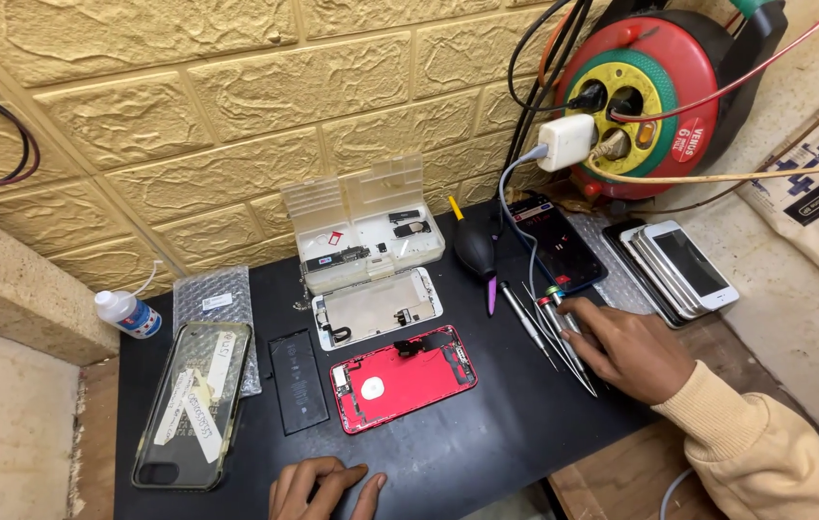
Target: The person is using a precision screwdriver to prepare a mobile phone chassis for a screen replacement, removing or securing internal components.
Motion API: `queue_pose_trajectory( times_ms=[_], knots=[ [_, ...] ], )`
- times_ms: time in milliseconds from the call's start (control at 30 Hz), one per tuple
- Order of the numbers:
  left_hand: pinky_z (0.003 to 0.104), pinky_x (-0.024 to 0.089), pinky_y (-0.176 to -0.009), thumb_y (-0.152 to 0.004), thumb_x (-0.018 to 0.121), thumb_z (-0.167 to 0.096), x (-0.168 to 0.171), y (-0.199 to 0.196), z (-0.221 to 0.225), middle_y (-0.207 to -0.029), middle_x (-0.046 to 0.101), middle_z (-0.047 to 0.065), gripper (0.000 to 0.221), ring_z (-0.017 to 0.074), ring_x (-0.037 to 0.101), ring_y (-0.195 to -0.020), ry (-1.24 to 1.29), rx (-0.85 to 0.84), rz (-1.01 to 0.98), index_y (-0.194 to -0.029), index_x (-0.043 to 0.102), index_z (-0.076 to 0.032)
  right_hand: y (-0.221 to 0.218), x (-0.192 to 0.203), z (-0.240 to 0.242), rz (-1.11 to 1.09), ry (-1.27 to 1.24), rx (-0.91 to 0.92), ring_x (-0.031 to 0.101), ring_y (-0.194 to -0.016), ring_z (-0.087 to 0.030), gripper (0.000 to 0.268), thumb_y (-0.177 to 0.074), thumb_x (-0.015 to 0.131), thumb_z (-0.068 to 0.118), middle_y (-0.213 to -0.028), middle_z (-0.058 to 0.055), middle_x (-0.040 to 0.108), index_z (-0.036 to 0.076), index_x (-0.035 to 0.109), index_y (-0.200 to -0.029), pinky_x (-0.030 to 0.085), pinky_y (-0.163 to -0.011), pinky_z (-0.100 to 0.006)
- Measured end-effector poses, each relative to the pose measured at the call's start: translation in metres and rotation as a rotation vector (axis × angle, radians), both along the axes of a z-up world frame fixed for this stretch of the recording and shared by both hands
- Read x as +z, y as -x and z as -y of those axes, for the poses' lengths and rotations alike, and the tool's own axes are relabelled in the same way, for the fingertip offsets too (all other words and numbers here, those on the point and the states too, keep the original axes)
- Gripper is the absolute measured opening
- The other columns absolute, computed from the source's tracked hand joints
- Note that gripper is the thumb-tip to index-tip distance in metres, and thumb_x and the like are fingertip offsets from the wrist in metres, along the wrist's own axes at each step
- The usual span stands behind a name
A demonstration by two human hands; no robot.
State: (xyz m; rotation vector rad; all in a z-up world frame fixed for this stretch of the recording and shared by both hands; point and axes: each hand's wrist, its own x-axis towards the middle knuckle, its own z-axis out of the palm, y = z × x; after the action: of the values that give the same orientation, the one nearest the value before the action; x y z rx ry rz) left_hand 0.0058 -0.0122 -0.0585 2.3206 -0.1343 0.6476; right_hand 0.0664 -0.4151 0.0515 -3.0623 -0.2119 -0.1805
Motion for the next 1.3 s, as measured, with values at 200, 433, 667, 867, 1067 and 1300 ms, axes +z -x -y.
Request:
queue_pose_trajectory(
  times_ms=[200,433,667,867,1067,1300],
  knots=[
    [0.035,0.045,-0.072,-0.066,0.089,-0.042,0.001,0.000,0.001,-0.077,0.062,-0.013,0.017,0.0117,0.060,-0.076,0.000,-0.001,0.015,-0.076,0.082,-0.030,0.001,0.002,0.001,-0.005,-0.057,0.002,0.065,-0.054,-0.022,0.033,-0.097,0.060,0.040,-0.067,0.007,0.065,0.026,0.055,-0.126,0.047,-0.047,-0.042],
    [0.035,0.047,-0.075,-0.065,0.090,-0.043,-0.002,-0.001,0.000,-0.077,0.063,-0.012,0.018,0.0128,0.061,-0.076,-0.014,-0.001,-0.003,-0.076,0.083,-0.031,0.000,0.009,0.008,-0.060,-0.188,-0.099,0.061,-0.053,-0.013,0.024,-0.095,0.063,0.041,-0.063,0.009,0.064,0.025,0.062,-0.113,0.047,-0.051,-0.035],
    [0.031,0.043,-0.067,-0.070,0.088,-0.035,0.043,-0.002,0.005,-0.075,0.062,-0.008,0.017,0.0139,0.059,-0.068,0.022,-0.063,0.209,-0.075,0.077,-0.023,-0.005,0.012,0.002,-0.248,-0.315,-0.294,0.069,-0.067,-0.013,0.024,-0.091,0.070,0.044,-0.071,0.004,0.074,0.021,0.072,-0.099,0.049,-0.071,-0.031],
    [0.035,0.045,-0.072,-0.080,0.086,-0.030,0.053,0.004,-0.007,-0.082,0.060,-0.003,0.015,0.0172,0.060,-0.079,0.037,-0.174,0.083,-0.083,0.077,-0.018,-0.011,0.011,-0.005,-0.221,-0.365,-0.397,0.063,-0.068,-0.014,0.031,-0.088,0.076,0.044,-0.071,-0.002,0.074,0.014,0.082,-0.089,0.048,-0.074,-0.029],
    [0.034,0.045,-0.070,-0.081,0.086,-0.029,0.048,0.003,-0.008,-0.083,0.060,-0.002,0.015,0.0175,0.058,-0.078,0.031,-0.188,0.121,-0.084,0.077,-0.018,-0.011,0.018,-0.012,-0.265,-0.335,-0.466,0.062,-0.067,-0.016,0.035,-0.088,0.076,0.047,-0.070,-0.003,0.075,0.013,0.084,-0.089,0.048,-0.075,-0.029],
    [0.034,0.046,-0.071,-0.080,0.086,-0.030,0.047,0.004,-0.007,-0.083,0.061,-0.003,0.015,0.0166,0.059,-0.079,0.036,-0.176,0.098,-0.084,0.078,-0.019,-0.011,0.018,-0.012,-0.261,-0.353,-0.470,0.057,-0.067,-0.016,0.035,-0.088,0.078,0.045,-0.070,-0.004,0.073,0.011,0.084,-0.089,0.047,-0.074,-0.029]
  ],
)
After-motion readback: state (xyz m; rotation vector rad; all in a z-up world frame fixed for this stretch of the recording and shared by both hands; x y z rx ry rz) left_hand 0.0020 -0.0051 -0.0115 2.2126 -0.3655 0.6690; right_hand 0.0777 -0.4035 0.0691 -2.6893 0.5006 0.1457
